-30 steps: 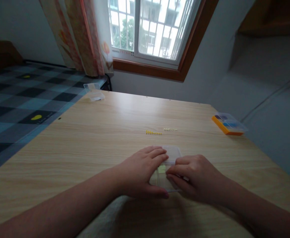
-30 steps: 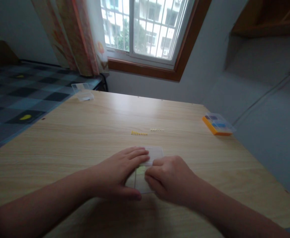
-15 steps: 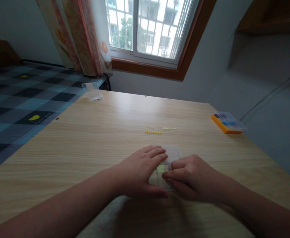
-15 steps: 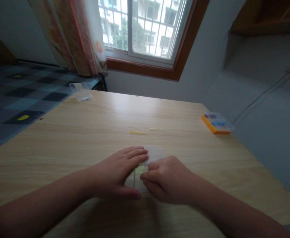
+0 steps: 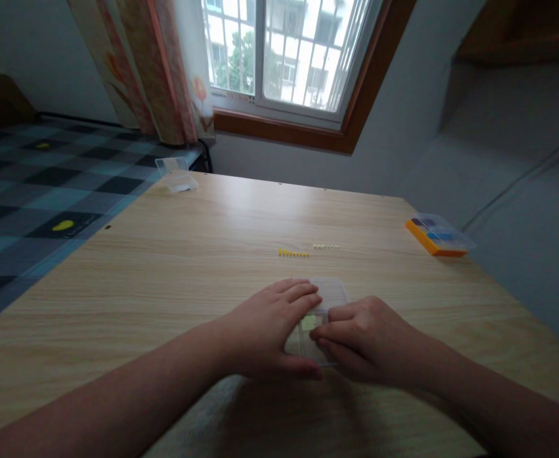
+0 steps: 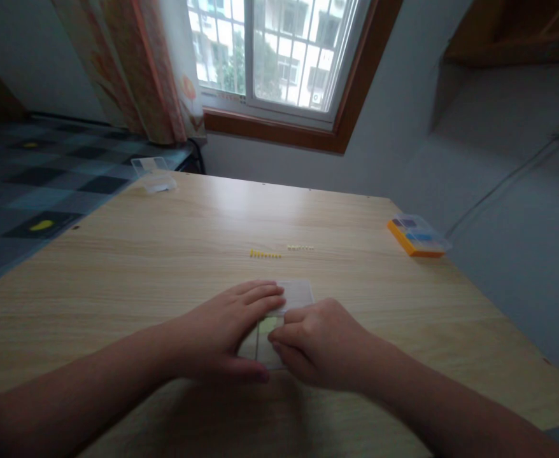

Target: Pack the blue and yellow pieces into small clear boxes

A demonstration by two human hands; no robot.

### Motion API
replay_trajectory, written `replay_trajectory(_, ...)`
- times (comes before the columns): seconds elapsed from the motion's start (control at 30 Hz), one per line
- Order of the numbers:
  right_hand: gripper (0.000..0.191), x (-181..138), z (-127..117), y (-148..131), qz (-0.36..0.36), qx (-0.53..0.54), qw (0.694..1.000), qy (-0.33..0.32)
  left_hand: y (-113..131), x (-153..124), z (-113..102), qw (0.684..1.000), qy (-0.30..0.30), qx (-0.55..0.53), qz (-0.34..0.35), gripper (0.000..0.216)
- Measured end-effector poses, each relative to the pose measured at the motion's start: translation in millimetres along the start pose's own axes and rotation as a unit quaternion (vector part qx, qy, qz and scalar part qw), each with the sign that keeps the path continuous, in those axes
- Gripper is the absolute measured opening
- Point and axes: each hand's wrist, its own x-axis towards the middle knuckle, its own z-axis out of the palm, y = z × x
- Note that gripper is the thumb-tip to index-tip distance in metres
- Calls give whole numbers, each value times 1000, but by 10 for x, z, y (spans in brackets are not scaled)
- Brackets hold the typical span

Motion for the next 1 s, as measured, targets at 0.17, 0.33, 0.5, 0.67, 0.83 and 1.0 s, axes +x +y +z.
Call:
replay_trajectory(0.17,26,10,-1,-28,6,-4,1000,5,0,8,0,1000,9,-5,-4,92)
replay_trajectory(0.33,24,0,-8,-15,6,-9,1000,-4,8,10,-15,1000,11,-16,-4,93)
replay_trajectory(0.5,23,-27,-7,20,-6,-1,1000,-11,15,7,-20,1000,-4,-3,-9,94)
replay_trajectory(0.67,24,-9,-18,9,-15,3,1000,-8,8,8,-14,1000,2,-8,-5,91)
replay_trajectory(0.83,23,27,-31,-9,-3,10,1000,-10,7,20,-15,1000,2,-4,-3,90)
replay_trajectory(1.0,20,30,-15,-17,21,12,1000,-16,-3,14,-1,1000,9,-6,0,90)
